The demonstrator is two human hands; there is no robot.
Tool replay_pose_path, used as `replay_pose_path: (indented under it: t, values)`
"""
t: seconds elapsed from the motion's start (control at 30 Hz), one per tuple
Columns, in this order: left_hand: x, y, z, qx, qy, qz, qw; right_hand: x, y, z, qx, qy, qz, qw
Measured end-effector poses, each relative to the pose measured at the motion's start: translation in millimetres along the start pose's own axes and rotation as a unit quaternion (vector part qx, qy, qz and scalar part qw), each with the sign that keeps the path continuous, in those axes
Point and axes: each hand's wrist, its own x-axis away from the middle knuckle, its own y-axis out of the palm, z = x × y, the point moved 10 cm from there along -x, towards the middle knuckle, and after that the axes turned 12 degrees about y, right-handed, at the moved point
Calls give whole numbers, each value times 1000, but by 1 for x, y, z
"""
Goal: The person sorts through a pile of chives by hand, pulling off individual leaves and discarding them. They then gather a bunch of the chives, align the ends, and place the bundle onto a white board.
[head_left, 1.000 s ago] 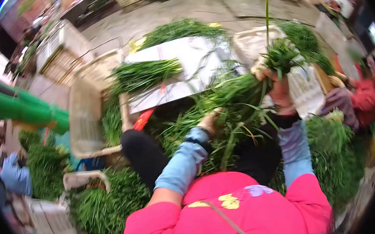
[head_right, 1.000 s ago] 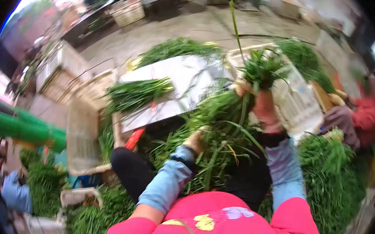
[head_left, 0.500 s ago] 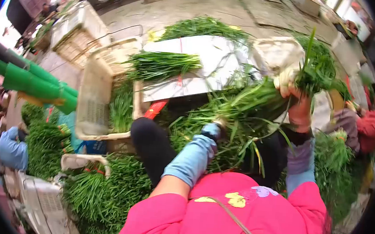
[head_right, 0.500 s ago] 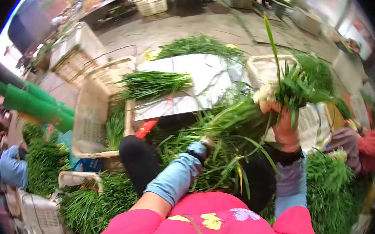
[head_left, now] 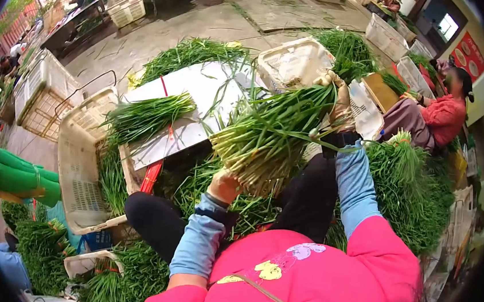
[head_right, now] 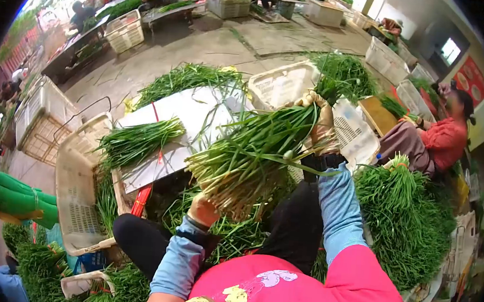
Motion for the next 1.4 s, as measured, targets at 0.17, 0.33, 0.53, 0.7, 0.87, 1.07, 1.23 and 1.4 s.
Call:
replay_pose_path:
  t: [0.17,0.33,0.53,0.7,0.87,1.07,1.23,1.4]
  values:
    - [-1,-16,-2,-178,-41,-94,979,2,-19,18,66,24,127,989]
    - [-10,0,-11,-38,-38,-123,991,2,-15,4,71,-3,105,992]
    - [-9,-1,-1,-10,45,-92,995,-8,-10,26,23,31,-1,999]
    - [-14,-3,16,-23,73,23,997,-9,-23,22,89,-24,81,992]
    - [-5,2,18,-22,76,63,995,-17,-40,21,11,0,67,998]
    - [-5,19,13,11,40,-48,998,-13,-53,23,25,7,135,991]
    - [2,42,27,44,51,-95,993,-12,-40,23,23,16,111,993]
    - [-3,26,42,-24,76,3,997,-13,-21,4,-26,13,44,999]
